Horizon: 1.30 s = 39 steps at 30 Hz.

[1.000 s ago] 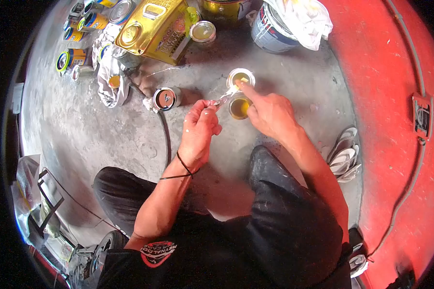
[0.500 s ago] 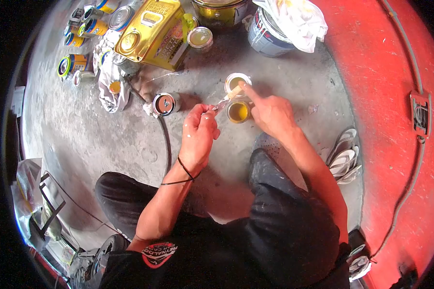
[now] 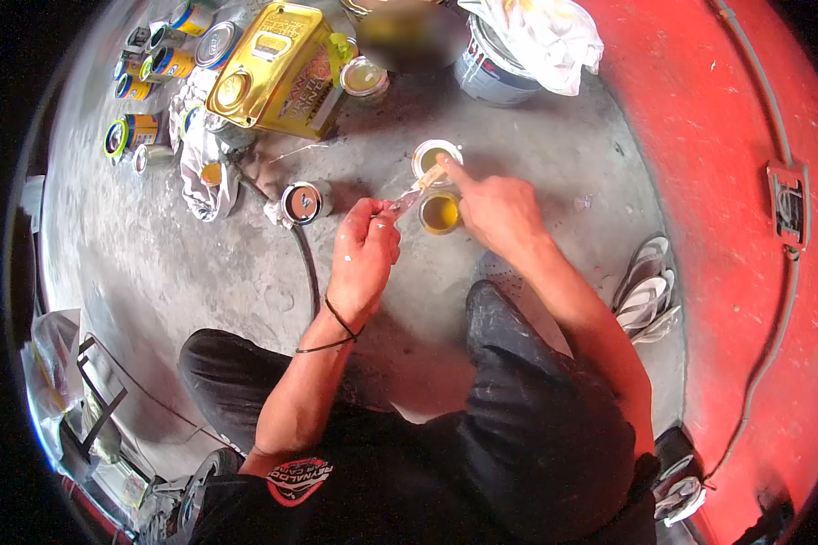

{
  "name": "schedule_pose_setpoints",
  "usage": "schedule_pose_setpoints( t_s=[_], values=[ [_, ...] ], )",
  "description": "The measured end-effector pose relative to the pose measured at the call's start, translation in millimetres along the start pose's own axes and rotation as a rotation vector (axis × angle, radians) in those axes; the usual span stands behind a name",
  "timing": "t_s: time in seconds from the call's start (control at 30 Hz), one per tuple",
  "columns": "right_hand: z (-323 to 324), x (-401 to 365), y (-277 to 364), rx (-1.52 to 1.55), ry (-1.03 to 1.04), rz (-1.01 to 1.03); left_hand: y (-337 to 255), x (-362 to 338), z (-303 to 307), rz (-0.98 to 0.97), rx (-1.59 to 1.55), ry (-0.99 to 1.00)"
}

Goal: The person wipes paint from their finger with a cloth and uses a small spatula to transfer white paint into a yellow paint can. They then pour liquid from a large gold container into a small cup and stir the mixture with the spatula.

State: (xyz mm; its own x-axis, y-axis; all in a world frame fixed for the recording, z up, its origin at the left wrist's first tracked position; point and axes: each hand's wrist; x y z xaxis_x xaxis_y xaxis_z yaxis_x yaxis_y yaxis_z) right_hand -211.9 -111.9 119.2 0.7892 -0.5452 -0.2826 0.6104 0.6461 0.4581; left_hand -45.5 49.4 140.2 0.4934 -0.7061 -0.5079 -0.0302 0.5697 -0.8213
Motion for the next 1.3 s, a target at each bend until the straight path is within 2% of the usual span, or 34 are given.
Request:
schedule_pose_setpoints(
  t_s=[0.17, 0.27, 0.37, 0.47, 0.57, 0.67, 0.77, 0.97, 1.03, 1.1, 1.23, 1.3],
  values=[
    [6.0, -0.2, 9.8, 0.028, 0.026, -0.034, 2.2, -1.5, -2.8, -0.313, 0.414, -0.243],
    [9.3, -3.7, 14.4, 0.047, 0.040, -0.042, -3.3, -3.8, -1.3, -0.386, 0.594, -0.232],
    [5.8, -7.4, 14.2, 0.062, 0.020, -0.029, -14.0, -11.2, -3.6, -0.395, 0.698, -0.241],
    [5.1, -12.0, 14.3, 0.058, 0.007, -0.032, -13.2, -12.4, -8.4, -0.321, 0.741, -0.232],
    [4.6, -14.6, 15.6, 0.021, 0.008, -0.016, -4.4, -8.4, -10.7, -0.375, 0.728, -0.241],
    [0.0, -14.9, 15.1, 0.003, -0.013, 0.034, -9.9, -6.4, -6.3, -0.207, 0.654, -0.011],
    [-3.1, -13.6, 11.7, -0.024, -0.012, 0.081, -3.2, 1.1, -9.4, -0.211, 0.582, -0.052],
    [-1.7, -7.5, 13.9, -0.047, 0.032, 0.104, 2.5, 8.0, -10.2, -0.354, 0.279, -0.121],
    [-1.6, -5.6, 12.8, -0.037, 0.014, 0.094, -6.1, 5.0, -4.7, -0.135, 0.189, -0.010],
    [-1.5, -3.1, 5.9, -0.027, -0.025, 0.086, -19.5, 0.3, 2.7, -0.034, 0.157, 0.054],
    [2.2, 1.1, -6.8, -0.030, -0.070, 0.082, -35.1, -10.3, 14.6, -0.072, 0.175, 0.076],
    [5.4, 2.0, -6.8, -0.051, -0.054, 0.070, -32.6, -12.0, 19.1, -0.181, 0.234, 0.049]
  ],
)
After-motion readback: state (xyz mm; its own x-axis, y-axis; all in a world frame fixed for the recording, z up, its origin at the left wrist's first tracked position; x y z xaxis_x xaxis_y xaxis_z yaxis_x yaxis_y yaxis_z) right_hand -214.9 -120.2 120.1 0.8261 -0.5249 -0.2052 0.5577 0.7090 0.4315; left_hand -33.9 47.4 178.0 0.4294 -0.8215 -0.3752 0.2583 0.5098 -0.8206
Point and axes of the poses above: each hand's wrist, its own x-axis towards the middle knuckle, its own z-axis out of the back of the hand, y = z × x, and after that the axes turned 13 degrees about x, right-handed
